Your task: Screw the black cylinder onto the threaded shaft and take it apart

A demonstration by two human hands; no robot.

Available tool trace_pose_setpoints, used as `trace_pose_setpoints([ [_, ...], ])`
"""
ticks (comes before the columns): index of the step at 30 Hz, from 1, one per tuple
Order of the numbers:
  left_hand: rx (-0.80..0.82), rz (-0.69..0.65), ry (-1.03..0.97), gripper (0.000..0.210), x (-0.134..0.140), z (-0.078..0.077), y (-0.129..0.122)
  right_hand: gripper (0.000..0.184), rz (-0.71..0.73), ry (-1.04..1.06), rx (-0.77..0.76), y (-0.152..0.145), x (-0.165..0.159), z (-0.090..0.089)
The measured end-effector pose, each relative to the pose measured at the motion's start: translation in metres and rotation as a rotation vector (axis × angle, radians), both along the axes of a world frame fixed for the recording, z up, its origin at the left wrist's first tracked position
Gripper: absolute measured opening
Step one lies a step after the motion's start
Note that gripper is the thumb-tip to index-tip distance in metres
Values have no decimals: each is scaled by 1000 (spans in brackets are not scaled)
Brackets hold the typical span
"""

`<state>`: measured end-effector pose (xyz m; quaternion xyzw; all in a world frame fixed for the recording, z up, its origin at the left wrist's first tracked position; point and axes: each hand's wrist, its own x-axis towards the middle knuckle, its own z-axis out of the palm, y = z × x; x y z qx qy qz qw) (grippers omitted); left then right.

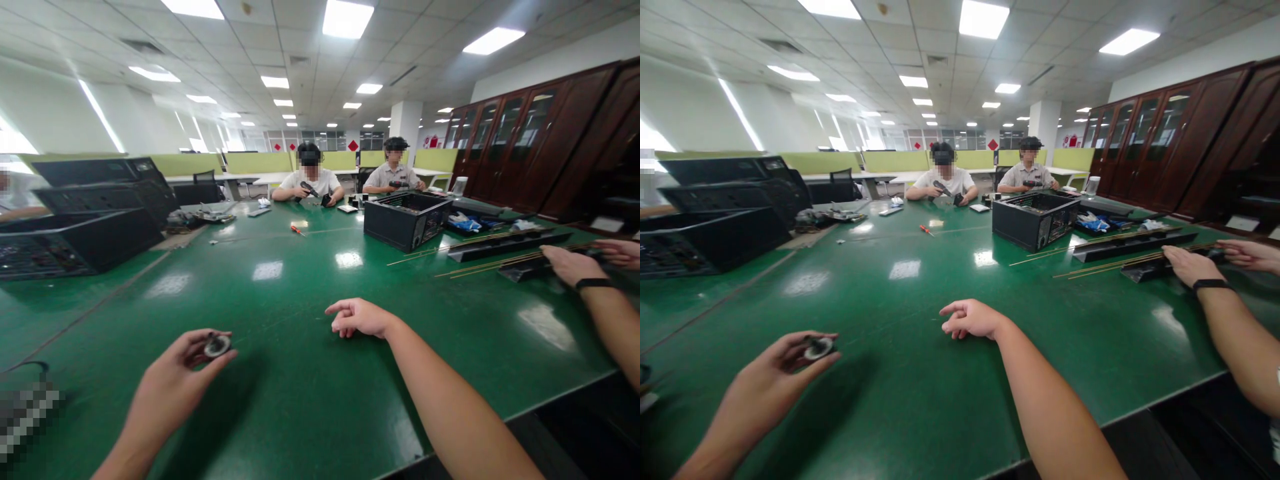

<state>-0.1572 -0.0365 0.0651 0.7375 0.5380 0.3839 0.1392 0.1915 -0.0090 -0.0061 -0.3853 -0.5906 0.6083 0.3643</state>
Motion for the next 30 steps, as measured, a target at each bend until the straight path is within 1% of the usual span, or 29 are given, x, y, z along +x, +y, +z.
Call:
trace_pose_setpoints([
  [1, -134, -65, -58, 59, 18, -6, 8, 48, -4, 4, 5, 1, 0, -1],
  [2, -225, -140, -86, 60, 37, -12, 14, 48, -11, 9, 13, 1, 0, -1],
  [3, -268, -209, -82, 57, 55, -17, 20, 49, -22, 14, 26, 2, 0, -2],
  [5, -282, -319, -4, 47, 83, -26, 28, 51, -52, 18, 66, 3, -1, -4],
  [6, -272, -363, 38, 41, 93, -30, 30, 53, -68, 16, 90, 3, -3, -4],
  [8, -251, -444, 92, 33, 104, -37, 34, 54, -95, -2, 142, 2, -7, -4],
  [10, -226, -502, 102, 31, 106, -43, 37, 53, -114, -51, 211, -1, -12, -4],
  [11, -216, -507, 97, 32, 105, -47, 39, 51, -125, -116, 288, -3, -15, -3],
  [13, -217, -475, 63, 36, 100, -52, 40, 47, -133, -235, 390, -8, -20, 0],
  [15, -233, -428, 13, 38, 97, -56, 41, 41, -149, -346, 444, -12, -24, 3],
  [17, -250, -414, -22, 32, 95, -56, 40, 36, -172, -433, 460, -15, -27, 5],
  [20, -276, -434, -32, 24, 96, -54, 38, 34, -186, -485, 475, -19, -30, 9],
  [25, -284, -487, -34, 23, 98, -53, 37, 34, -162, -509, 525, -22, -34, 12],
  [30, -281, -513, -30, 22, 98, -53, 36, 13, -161, -587, 617, -22, -36, 15],
])
